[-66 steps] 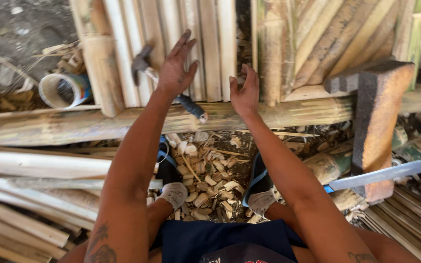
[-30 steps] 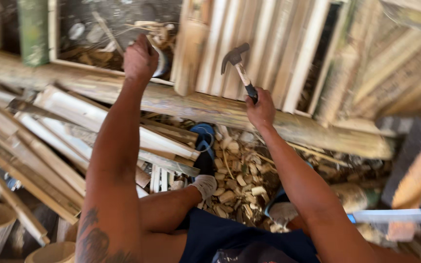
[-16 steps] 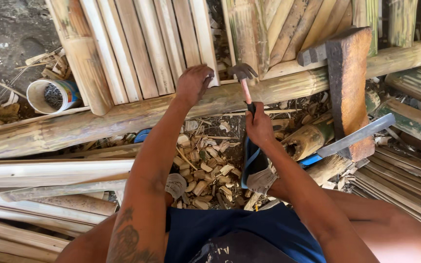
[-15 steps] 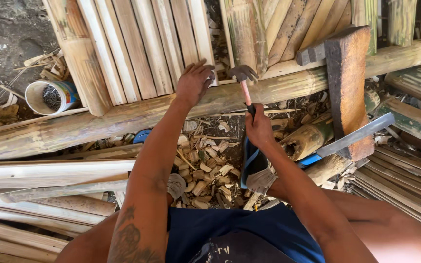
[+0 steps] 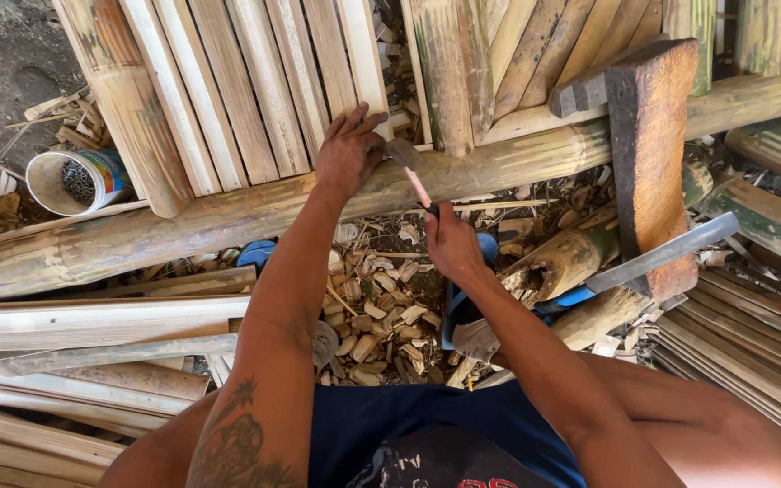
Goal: The person assembles bamboo strips into a panel by placing each strip into a frame, sawing off excess length, and hammering nails to secure them. The person repeats this process for multiple strips, aligning them side by side within the frame.
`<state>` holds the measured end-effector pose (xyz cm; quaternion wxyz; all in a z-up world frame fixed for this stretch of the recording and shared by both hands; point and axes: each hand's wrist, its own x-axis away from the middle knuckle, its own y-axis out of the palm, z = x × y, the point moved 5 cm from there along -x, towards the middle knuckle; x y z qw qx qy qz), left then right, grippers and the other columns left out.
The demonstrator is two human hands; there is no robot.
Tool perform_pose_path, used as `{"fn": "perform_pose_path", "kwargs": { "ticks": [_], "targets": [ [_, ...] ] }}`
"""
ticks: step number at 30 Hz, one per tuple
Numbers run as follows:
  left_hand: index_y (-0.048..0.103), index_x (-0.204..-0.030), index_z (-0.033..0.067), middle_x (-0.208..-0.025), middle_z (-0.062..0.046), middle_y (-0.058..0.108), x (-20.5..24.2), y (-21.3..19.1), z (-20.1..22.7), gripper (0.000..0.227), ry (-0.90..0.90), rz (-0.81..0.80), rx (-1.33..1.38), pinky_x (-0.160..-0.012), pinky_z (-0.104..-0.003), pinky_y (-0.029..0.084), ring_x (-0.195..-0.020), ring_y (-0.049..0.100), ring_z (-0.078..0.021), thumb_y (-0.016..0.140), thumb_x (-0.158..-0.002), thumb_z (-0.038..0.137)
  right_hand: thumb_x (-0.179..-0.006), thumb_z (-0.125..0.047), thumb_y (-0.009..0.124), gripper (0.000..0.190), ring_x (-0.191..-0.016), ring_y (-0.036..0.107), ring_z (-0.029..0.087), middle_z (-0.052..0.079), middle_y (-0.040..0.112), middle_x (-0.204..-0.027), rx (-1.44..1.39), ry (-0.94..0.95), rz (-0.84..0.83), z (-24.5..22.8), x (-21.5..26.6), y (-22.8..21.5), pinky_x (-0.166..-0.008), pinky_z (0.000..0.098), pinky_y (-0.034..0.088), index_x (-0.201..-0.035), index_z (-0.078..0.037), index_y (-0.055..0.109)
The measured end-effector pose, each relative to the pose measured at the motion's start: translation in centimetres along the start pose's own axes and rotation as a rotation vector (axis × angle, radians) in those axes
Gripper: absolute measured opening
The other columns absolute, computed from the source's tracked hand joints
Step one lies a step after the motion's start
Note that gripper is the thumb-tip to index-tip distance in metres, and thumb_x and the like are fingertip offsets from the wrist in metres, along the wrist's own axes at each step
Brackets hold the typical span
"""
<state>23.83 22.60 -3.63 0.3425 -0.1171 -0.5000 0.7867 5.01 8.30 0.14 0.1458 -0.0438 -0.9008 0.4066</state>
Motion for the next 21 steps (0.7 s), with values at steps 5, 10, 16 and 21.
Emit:
{"fn": "perform_pose_path", "kwargs": {
  "ticks": [5, 10, 16, 21],
  "targets": [
    [0.075, -0.111, 0.0226, -0.159, 0.012, 0.041, -0.1, -0.3, 0.3, 0.019, -0.020, -0.051, -0.026, -0.128, -0.040, 0.015, -0.154, 0.023, -0.0166, 0.066, -0.098, 0.032, -0.106, -0.022, 0.047, 0.026, -0.053, 0.060, 0.046, 0.023, 0.058, -0.065, -0.101, -0.029, 0.060, 0.0, -0.2, -0.1, -0.050, 0.0584, 0.047, -0.115, 0.002, 0.043],
    [0.074, -0.109, 0.0207, -0.158, 0.012, 0.043, -0.3, -0.9, 0.3, 0.016, -0.012, -0.055, -0.016, -0.128, -0.040, 0.017, -0.155, 0.024, -0.0170, 0.064, -0.097, 0.026, -0.109, -0.024, 0.048, 0.024, -0.053, 0.061, 0.042, 0.018, 0.060, -0.063, 0.032, 0.031, -0.019, 0.2, -0.5, -0.4, -0.049, 0.0549, 0.048, -0.112, 0.000, 0.047],
    [0.053, -0.137, 0.0242, -0.159, 0.010, 0.046, -0.3, 0.1, -0.4, 0.037, -0.043, -0.028, 0.012, -0.129, -0.041, 0.018, -0.154, 0.029, -0.0168, 0.053, -0.103, 0.011, -0.105, -0.017, 0.049, 0.025, -0.047, 0.063, 0.033, 0.018, 0.060, -0.063, -0.053, -0.217, 0.149, -0.8, 0.7, -1.1, -0.042, 0.0460, 0.049, -0.118, 0.005, 0.045],
    [0.043, -0.147, 0.0244, -0.159, -0.006, 0.041, -0.9, -0.6, -0.4, 0.047, -0.082, 0.003, 0.048, -0.125, -0.041, 0.019, -0.147, 0.035, -0.0221, 0.053, -0.102, 0.013, -0.110, -0.018, 0.052, 0.022, -0.050, 0.062, 0.038, 0.019, 0.060, -0.062, -0.021, -0.035, 0.046, -0.4, -0.7, -0.2, -0.046, 0.0491, 0.047, -0.116, 0.003, 0.048]
  ]
}}
